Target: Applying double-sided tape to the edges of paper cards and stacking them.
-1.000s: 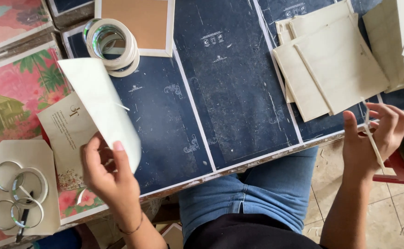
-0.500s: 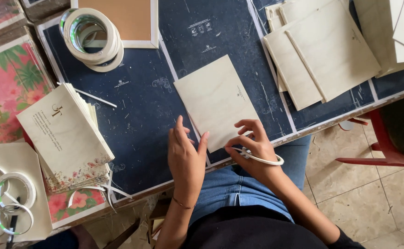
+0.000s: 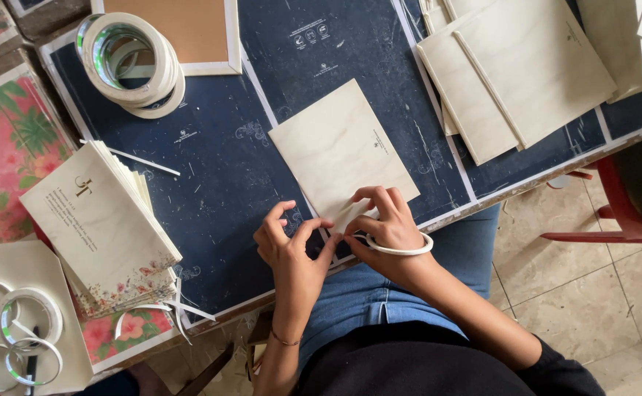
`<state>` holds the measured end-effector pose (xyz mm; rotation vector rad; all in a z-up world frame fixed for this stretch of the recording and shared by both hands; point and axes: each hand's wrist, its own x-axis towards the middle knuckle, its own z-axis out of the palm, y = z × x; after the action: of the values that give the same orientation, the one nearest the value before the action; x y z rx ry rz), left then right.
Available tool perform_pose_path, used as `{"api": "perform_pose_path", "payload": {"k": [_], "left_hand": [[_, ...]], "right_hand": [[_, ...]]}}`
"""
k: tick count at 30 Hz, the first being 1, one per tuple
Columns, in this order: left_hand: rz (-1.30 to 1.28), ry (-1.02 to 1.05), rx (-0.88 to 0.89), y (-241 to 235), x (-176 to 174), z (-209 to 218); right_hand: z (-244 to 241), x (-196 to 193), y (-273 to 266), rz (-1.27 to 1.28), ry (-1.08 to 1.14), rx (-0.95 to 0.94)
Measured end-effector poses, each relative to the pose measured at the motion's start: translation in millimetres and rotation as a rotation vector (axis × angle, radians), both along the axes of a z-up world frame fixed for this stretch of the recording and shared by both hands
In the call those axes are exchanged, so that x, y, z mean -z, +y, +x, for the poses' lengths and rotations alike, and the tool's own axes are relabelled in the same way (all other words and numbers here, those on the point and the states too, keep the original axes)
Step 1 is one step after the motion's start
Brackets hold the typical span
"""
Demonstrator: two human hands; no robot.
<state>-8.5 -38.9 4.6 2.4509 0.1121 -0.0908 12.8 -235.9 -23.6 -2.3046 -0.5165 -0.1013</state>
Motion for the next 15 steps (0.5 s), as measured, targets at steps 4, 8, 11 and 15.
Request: {"api": "perform_pose_path", "payload": {"k": [4,8,11,15], "left_hand": [[-0.004,0.035,-0.002,-1,-3,2],[0.042,0.094,0.011,1,-3,4],[0.056,0.120,0.023,2,-2,6],[0.066,0.106,0.040,5,6,4]], "right_hand": [[1,-12,3,0.004,-0.027,0.019],[1,-29,-18,0.091,-0.043,0.115],[9,-33,-57,0.129,-0.028,0.200],[19,-33,-85,0.054,0.003,0.313]]}}
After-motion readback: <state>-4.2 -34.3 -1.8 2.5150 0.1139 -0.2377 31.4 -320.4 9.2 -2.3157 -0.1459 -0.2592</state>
